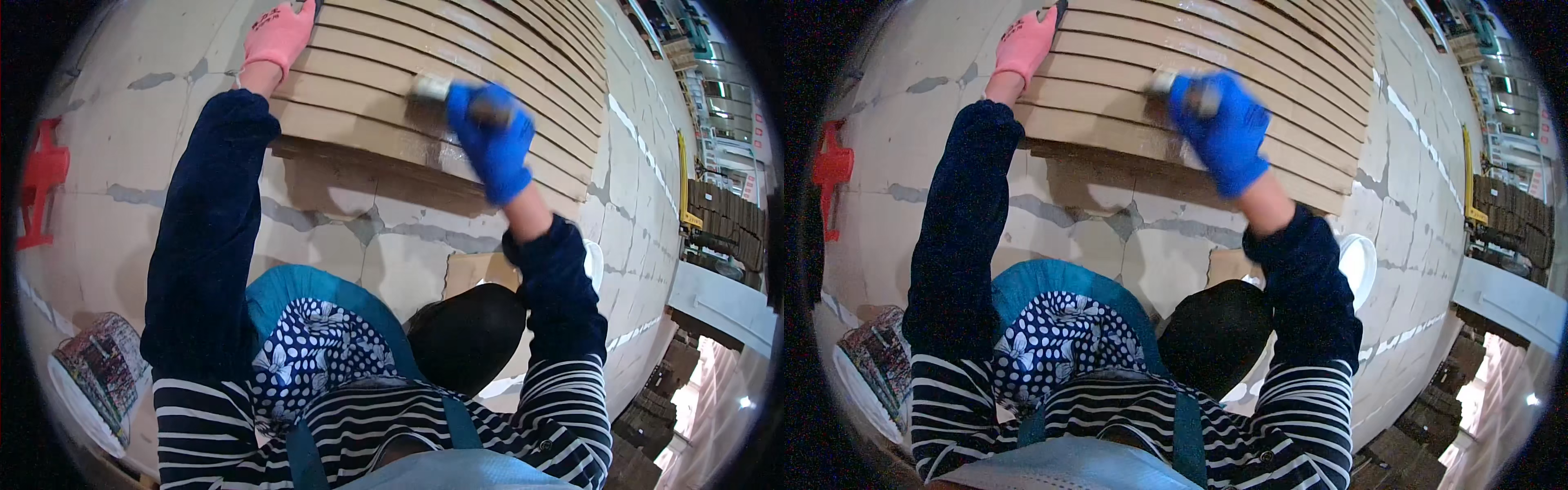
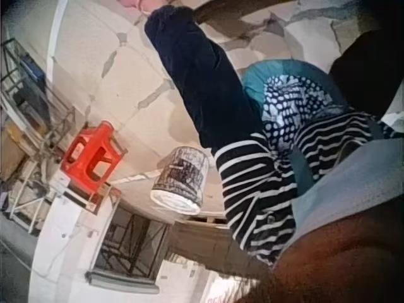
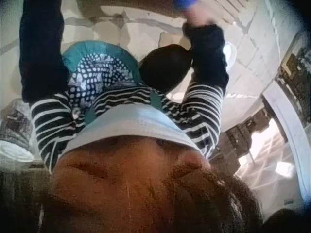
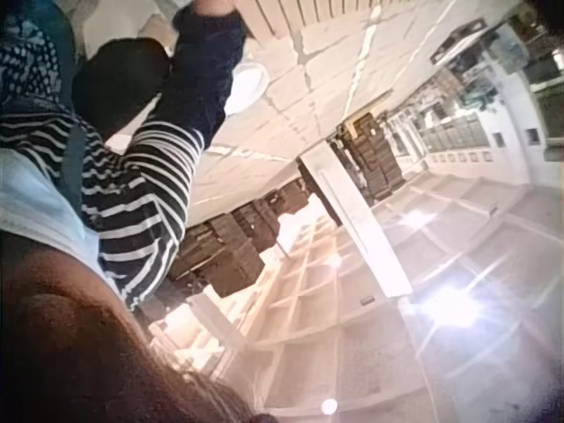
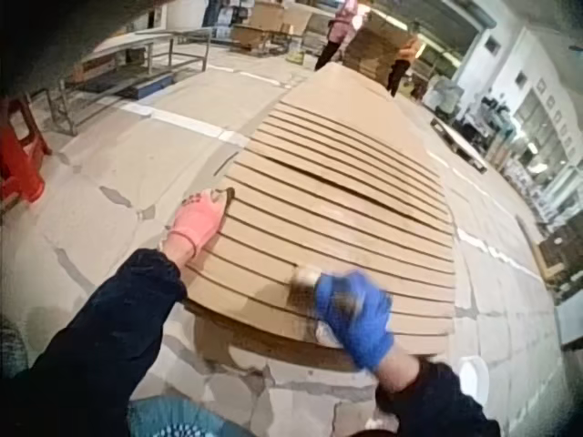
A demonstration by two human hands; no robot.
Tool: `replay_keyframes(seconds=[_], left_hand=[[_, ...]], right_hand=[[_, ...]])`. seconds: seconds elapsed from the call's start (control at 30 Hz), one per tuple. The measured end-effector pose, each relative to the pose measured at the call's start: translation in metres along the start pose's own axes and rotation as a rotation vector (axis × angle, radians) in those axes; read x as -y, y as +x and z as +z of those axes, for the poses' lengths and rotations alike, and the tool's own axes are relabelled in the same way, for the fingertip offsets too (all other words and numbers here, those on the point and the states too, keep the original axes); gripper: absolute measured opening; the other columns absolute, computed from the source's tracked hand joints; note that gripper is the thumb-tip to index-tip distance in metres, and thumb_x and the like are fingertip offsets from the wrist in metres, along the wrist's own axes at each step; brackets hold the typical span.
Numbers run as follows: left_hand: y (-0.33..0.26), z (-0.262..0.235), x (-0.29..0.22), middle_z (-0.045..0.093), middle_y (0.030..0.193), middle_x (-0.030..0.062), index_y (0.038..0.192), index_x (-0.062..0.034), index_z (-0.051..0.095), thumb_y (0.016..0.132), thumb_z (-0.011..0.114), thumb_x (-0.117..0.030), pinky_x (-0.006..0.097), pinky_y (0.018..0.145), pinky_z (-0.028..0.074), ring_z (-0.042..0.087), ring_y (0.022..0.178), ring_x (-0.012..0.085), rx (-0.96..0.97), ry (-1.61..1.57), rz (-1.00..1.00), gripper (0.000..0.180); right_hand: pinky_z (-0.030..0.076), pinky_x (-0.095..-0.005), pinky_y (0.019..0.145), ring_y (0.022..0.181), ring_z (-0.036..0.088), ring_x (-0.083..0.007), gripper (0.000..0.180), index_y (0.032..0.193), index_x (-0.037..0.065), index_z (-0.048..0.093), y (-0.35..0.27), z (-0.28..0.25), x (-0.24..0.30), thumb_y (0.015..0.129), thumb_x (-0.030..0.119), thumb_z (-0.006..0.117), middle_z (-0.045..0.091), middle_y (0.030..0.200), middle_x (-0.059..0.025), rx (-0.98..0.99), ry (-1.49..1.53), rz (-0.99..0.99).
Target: Applying a white liquid adhesive to corrugated cardboard sheets using a brush.
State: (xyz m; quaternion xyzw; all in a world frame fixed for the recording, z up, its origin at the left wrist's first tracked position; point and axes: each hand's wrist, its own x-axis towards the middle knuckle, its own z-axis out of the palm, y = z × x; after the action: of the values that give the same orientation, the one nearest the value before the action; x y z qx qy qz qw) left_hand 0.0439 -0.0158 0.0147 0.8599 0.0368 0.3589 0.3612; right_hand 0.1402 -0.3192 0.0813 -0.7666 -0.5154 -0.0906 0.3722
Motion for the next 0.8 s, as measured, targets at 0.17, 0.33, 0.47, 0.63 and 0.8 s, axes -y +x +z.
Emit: replay_keyframes(seconds=[0.17, 0.33, 0.47, 0.63, 0.8], left_hand=[[0.016, 0.018, 0.007, 0.057, 0.105, 0.0224, 0.106, -0.0004, 0.056, 0.084, 0.033, -0.052, 0.04, 0.087, 0.04, 0.052, 0.1, 0.0364, 0.014, 0.588, -0.757, 0.061], [0.014, 0.012, 0.004, 0.055, 0.107, 0.0242, 0.108, 0.0028, 0.054, 0.084, 0.034, -0.053, 0.041, 0.089, 0.039, 0.051, 0.102, 0.0367, 0.03, 0.568, -0.734, 0.064], [0.017, 0.019, 0.008, 0.056, 0.106, 0.0234, 0.107, 0.0023, 0.055, 0.084, 0.034, -0.053, 0.041, 0.088, 0.039, 0.051, 0.101, 0.0366, 0.007, 0.585, -0.706, 0.063], [0.02, 0.023, 0.002, 0.056, 0.105, 0.0227, 0.106, -0.0004, 0.056, 0.085, 0.035, -0.051, 0.041, 0.087, 0.039, 0.051, 0.1, 0.0371, 0.07, 0.546, -0.742, 0.059], [0.008, 0.012, 0.016, 0.056, 0.104, 0.0226, 0.105, -0.0022, 0.057, 0.085, 0.035, -0.05, 0.042, 0.086, 0.039, 0.051, 0.099, 0.0376, 0.009, 0.525, -0.672, 0.056]], right_hand=[[0.045, -0.0247, 0.056, 0.062, 0.054, -0.0059, 0.014, 0.07, 0.005, 0.061, -0.032, -0.023, 0.016, 0.081, 0.014, 0.062, 0.061, 0.076, 0.0011, 0.216, 0.101, 0.05], [0.047, -0.0254, 0.062, 0.065, 0.056, -0.01, 0.016, 0.075, -0.001, 0.062, 0.069, -0.066, -0.105, 0.079, 0.014, 0.064, 0.061, 0.071, -0.0034, -0.322, 0.53, 0.25], [0.042, -0.0224, 0.053, 0.057, 0.05, -0.0068, 0.017, 0.073, 0.005, 0.064, 0.13, -0.068, -0.171, 0.08, 0.021, 0.064, 0.058, 0.066, 0.0035, -0.422, 0.492, 0.266], [0.044, -0.0246, 0.06, 0.064, 0.054, -0.0096, 0.015, 0.077, 0.0, 0.063, 0.105, -0.063, -0.189, 0.078, 0.014, 0.066, 0.06, 0.071, -0.0024, -0.326, 0.337, 0.339], [0.045, -0.0248, 0.059, 0.062, 0.053, -0.0074, 0.013, 0.07, 0.003, 0.061, -0.014, -0.049, -0.121, 0.079, 0.012, 0.063, 0.059, 0.066, -0.0007, -0.128, 0.619, 0.382]])
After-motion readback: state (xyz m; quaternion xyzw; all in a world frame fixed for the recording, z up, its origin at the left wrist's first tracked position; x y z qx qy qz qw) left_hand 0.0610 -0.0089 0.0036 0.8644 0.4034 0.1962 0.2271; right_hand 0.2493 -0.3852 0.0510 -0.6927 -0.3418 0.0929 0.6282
